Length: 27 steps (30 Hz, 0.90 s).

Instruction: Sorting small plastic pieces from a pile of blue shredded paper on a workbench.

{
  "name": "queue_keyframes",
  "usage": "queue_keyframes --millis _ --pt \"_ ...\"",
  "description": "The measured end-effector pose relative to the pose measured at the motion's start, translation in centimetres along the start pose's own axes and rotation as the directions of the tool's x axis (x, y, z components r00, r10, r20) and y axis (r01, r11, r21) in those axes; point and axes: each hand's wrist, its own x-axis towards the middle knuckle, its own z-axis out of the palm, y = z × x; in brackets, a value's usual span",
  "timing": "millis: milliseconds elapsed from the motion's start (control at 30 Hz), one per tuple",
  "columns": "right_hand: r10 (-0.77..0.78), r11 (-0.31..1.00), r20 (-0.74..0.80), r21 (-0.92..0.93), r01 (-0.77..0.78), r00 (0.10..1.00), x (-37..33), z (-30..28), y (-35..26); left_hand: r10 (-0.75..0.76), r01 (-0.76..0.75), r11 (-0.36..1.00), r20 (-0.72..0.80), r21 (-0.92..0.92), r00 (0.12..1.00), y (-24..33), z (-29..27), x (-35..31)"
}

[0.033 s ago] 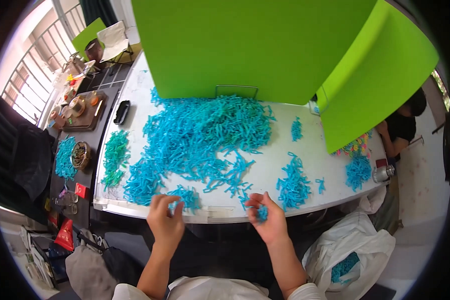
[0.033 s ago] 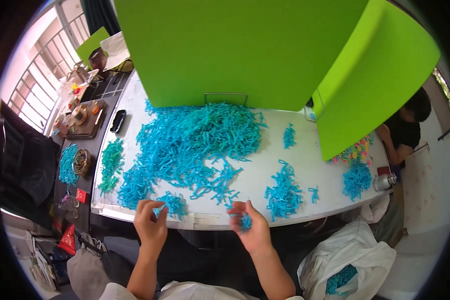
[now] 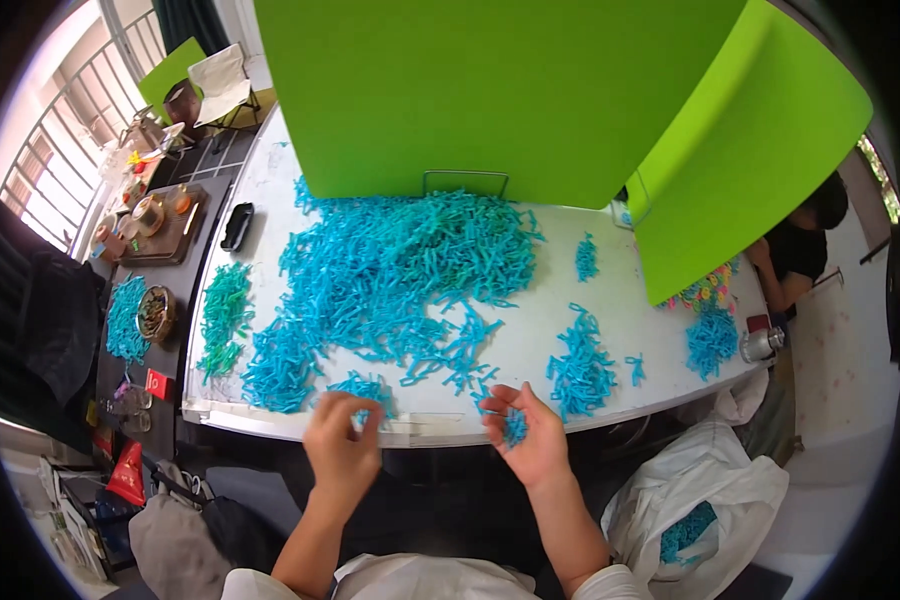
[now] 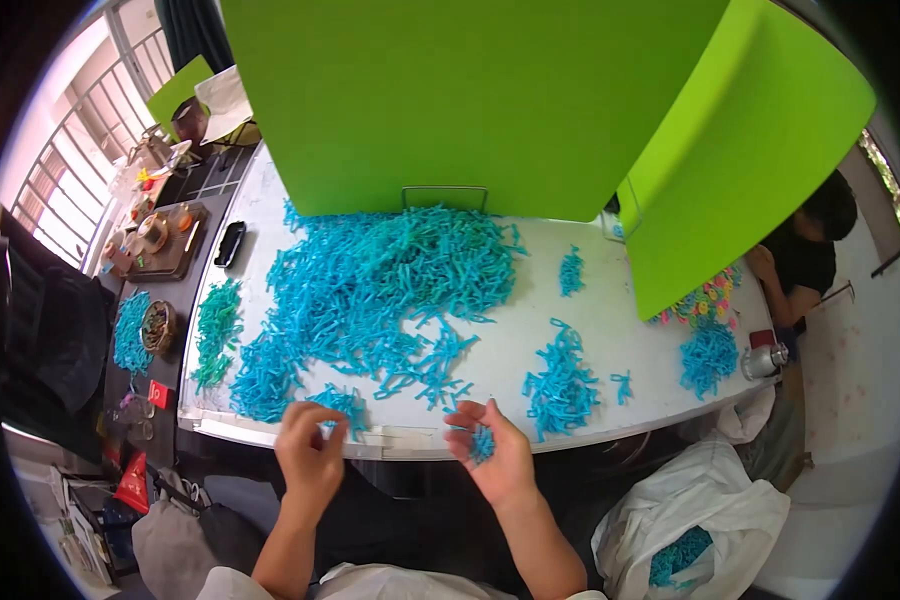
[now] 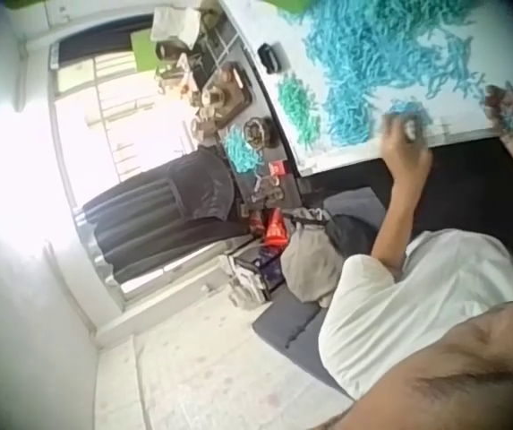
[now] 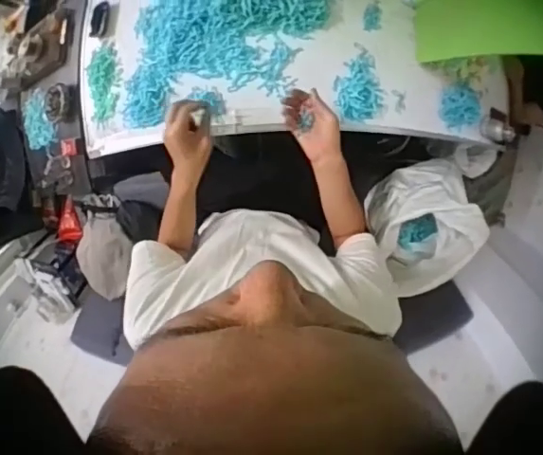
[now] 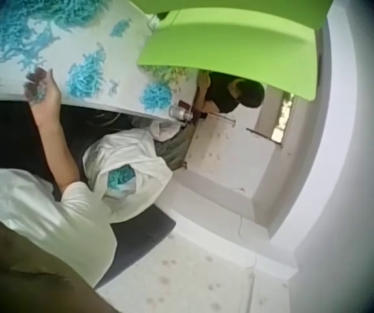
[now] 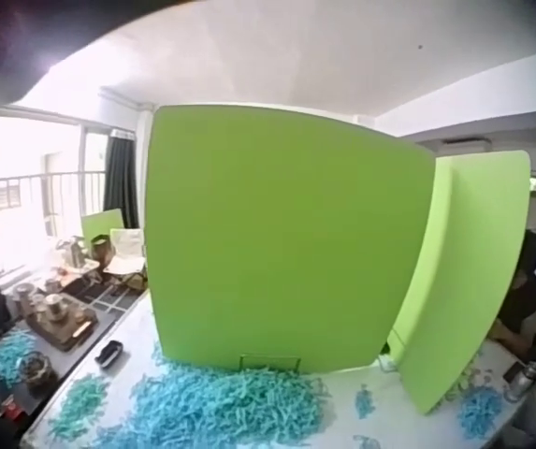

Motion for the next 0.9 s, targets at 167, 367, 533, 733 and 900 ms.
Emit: queue_keyframes --millis 167,367,533,733,900 --pt "-0.051 0.989 0.072 0.144 0.040 0.996 0.5 1.1 0.8 0.204 -0.141 0.973 0.389 -0.185 0.898 4.9 4.4 -1.5" --pt "-0.148 0.984 0.141 0.118 0.131 0.979 0.6 0.8 0.6 0.223 -0.183 0.974 0.422 -0.133 0.879 5.5 7.4 -2.0" --pt "-0.144 0.986 0.094 0.103 0.134 0.985 0.6 1.2 0.8 0.239 -0.196 0.970 0.416 -0.144 0.877 5.2 7.7 -1.8" --pt "-0.117 0.991 0.067 0.075 0.112 0.991 0.4 0.9 0.6 0.384 -0.341 0.923 0.363 -0.178 0.849 4.7 8.3 -1.2" --pt "-0.078 0.979 -0.099 -0.198 0.057 0.992 -0.8 0.1 0.2 0.469 -0.484 0.874 0.339 -0.046 0.815 4.3 7.7 0.7"
